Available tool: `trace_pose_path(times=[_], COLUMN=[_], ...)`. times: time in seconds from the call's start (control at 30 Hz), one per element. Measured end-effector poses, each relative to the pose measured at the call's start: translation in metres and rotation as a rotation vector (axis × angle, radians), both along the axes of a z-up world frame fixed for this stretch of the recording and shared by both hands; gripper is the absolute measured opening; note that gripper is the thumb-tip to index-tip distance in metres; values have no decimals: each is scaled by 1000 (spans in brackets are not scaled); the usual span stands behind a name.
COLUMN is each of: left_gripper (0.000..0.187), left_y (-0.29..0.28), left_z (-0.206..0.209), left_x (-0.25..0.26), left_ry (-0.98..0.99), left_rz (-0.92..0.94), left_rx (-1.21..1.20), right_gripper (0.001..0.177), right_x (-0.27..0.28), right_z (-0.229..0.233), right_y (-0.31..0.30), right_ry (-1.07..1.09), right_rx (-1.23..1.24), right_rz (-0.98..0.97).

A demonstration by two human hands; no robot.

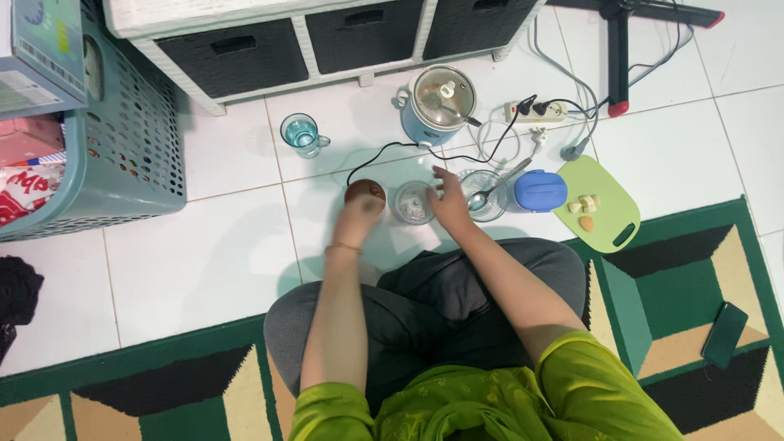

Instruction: The person sits on the floor and prepares a blender by adding ingredients and water into the jar. They then secure the lid, plug in the device, and operate the blender to mix the contents.

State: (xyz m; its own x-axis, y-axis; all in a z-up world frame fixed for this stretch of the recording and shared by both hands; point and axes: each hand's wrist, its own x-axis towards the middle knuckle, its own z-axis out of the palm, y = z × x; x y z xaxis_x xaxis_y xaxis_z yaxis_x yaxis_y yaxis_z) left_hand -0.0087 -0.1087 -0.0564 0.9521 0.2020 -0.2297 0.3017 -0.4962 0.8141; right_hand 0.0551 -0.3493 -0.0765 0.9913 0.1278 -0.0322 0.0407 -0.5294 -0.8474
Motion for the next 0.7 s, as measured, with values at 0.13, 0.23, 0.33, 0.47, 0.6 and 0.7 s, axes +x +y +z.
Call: trace_pose_path(times=[0.13, 0.23, 0.33, 0.47, 0.6, 0.7], left_gripper=[47, 50, 56, 66, 55, 52], left_y=[63, 73, 62, 52, 48, 46], left_z=[-19, -59, -87, -82, -49, -15], left_x=[2, 19, 32, 29, 23, 18], left_ry=[80, 91, -39, 434, 191, 141], left_rz=[310, 207, -39, 70, 14, 140], left_rx=[-218, -85, 65, -144, 20, -18], right_gripper=[90, 104, 109, 108, 93, 90], right_x=[-1, -5, -6, -6, -6, -1], right_z=[28, 38, 41, 34, 30, 41], right_y=[39, 74, 104, 119, 125, 128], right_ry=[-133, -219, -130, -151, -184, -192], right_rx=[-66, -146, -299, -368, -363, -330], right_rz=[382, 574, 619, 600, 560, 541])
